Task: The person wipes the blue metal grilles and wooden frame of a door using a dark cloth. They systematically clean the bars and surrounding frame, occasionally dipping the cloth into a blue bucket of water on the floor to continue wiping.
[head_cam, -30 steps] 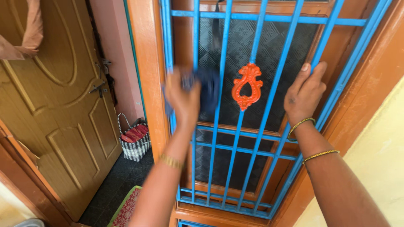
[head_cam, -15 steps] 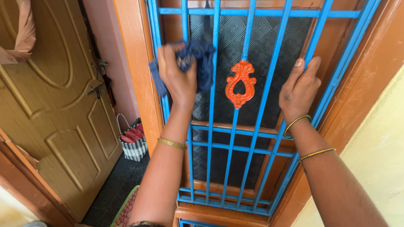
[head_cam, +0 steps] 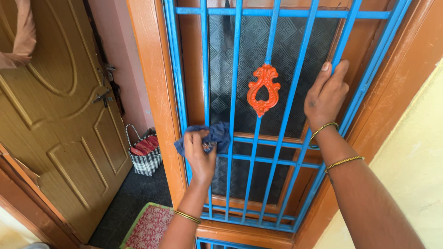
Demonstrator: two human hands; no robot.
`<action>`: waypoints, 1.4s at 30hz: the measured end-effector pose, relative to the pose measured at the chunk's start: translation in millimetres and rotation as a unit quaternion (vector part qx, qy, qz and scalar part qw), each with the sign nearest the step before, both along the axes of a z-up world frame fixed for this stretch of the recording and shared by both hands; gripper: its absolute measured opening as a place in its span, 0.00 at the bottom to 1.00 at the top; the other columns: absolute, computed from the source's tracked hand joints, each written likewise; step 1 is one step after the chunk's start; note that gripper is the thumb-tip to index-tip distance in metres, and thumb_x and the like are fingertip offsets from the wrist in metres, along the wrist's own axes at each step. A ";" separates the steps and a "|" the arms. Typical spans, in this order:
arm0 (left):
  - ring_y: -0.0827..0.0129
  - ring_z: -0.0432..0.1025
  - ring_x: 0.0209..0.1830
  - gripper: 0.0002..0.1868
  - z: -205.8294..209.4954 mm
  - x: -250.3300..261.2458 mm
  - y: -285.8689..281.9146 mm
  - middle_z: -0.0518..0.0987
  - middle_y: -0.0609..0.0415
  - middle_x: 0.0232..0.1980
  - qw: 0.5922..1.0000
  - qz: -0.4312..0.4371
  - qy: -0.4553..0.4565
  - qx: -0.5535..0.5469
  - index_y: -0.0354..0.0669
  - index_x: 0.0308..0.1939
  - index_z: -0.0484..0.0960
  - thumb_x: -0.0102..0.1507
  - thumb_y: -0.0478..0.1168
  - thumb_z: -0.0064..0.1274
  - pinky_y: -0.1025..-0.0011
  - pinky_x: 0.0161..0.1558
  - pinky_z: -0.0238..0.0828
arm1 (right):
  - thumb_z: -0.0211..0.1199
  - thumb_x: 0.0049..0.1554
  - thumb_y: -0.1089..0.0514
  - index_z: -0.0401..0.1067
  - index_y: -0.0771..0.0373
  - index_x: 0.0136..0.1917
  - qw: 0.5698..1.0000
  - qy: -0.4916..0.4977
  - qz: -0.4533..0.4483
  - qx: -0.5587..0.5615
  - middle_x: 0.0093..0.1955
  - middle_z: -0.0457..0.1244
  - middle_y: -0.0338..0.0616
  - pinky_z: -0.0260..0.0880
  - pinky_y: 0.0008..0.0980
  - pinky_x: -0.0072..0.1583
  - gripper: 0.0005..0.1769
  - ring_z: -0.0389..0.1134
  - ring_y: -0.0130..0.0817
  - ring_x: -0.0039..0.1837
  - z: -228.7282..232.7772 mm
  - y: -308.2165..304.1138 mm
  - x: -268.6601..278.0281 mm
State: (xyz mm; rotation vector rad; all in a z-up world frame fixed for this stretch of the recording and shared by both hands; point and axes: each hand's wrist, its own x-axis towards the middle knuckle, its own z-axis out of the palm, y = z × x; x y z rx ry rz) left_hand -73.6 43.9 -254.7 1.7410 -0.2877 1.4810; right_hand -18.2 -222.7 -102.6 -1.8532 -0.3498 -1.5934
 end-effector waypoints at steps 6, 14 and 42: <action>0.52 0.74 0.54 0.29 121.1 8.5 -9.9 0.74 0.46 0.52 0.990 -0.073 -0.091 -0.075 0.38 0.57 0.75 0.52 0.22 0.56 0.61 0.58 0.73 | 0.44 0.76 0.53 0.56 0.69 0.56 1.000 0.008 -0.028 0.010 0.32 0.58 0.61 0.59 0.52 0.37 0.15 0.65 0.60 0.36 1.5 0.6 3.7; 0.41 0.61 0.61 0.40 231.8 54.5 -62.8 0.65 0.35 0.60 0.972 0.143 -0.173 0.067 0.33 0.59 0.65 0.49 0.37 0.73 0.50 0.61 0.60 | 0.44 0.76 0.53 0.56 0.68 0.56 1.000 -0.001 -0.021 0.005 0.32 0.59 0.60 0.59 0.52 0.37 0.14 0.66 0.59 0.35 1.4 -0.9 4.8; 0.41 0.67 0.52 0.35 14.2 22.1 -59.8 0.71 0.37 0.50 0.993 0.052 0.055 0.094 0.29 0.51 0.69 0.41 0.27 0.66 0.50 0.54 0.63 | 0.42 0.76 0.52 0.55 0.66 0.53 1.000 0.028 -0.005 0.010 0.28 0.55 0.49 0.59 0.42 0.32 0.15 0.63 0.43 0.28 -3.0 -5.5 10.0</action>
